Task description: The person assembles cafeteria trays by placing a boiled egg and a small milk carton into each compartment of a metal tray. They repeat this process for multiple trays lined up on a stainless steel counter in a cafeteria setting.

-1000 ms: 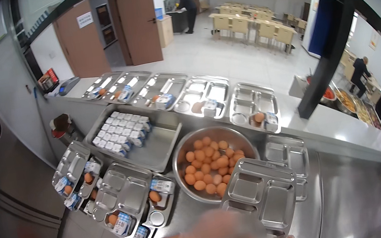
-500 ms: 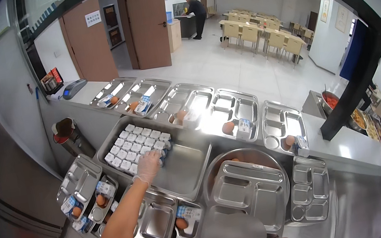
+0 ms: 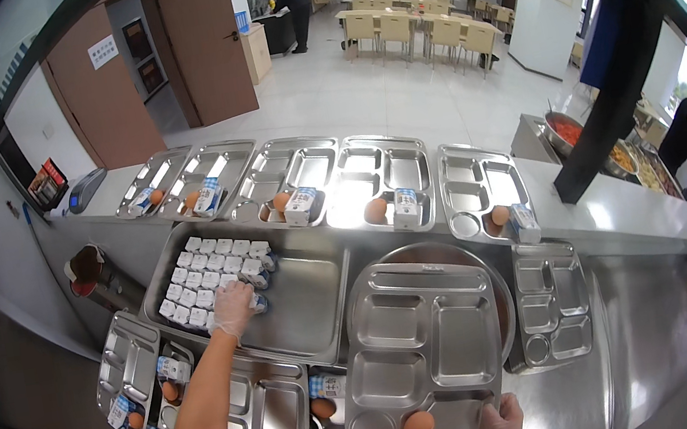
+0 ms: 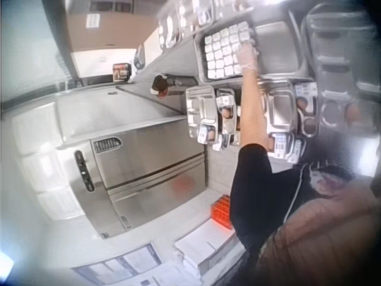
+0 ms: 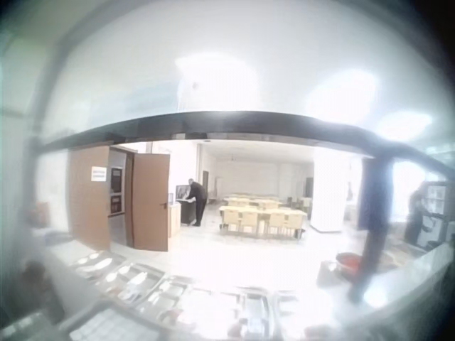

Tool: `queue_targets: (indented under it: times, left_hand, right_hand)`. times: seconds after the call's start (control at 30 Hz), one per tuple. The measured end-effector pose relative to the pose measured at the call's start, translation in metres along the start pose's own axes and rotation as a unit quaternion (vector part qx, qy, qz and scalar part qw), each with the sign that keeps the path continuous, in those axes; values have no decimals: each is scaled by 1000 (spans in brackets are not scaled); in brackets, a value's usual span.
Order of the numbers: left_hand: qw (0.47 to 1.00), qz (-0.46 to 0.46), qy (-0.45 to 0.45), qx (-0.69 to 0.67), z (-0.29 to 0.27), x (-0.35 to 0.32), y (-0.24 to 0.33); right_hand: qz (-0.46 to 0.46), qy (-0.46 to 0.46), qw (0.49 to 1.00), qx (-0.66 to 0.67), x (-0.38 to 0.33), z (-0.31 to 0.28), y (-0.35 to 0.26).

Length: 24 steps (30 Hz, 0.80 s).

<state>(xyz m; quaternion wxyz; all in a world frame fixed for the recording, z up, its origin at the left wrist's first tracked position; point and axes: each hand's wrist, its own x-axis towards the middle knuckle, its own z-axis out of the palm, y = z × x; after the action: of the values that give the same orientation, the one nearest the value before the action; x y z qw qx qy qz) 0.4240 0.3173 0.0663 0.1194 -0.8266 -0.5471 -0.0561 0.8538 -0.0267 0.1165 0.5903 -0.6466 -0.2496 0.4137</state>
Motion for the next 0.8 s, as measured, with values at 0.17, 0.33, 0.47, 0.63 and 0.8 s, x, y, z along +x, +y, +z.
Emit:
queue_targets:
  times: [0.17,0.33,0.47,0.63,0.8]
  left_hand:
    - [997,31,63,-43,-73,-12,13]
    - [969,185,-123,-113,-105,-22,19]
    - [980,150,-45,-122,-125,-29,33]
    - [981,128,-114,-86,-121,-34,45]
    - [988,114,-41,-99,-116,-39,47]
  right_hand:
    - [0,13,1000,2,1,-1,0]
    - [15,-49,999,18,4,-15,11]
    - [-8,-43,999,10,6,-23,24]
    - [-12,-33,999,37,3,-14,10]
    - [-30,-25,999,7,6,-17,9]
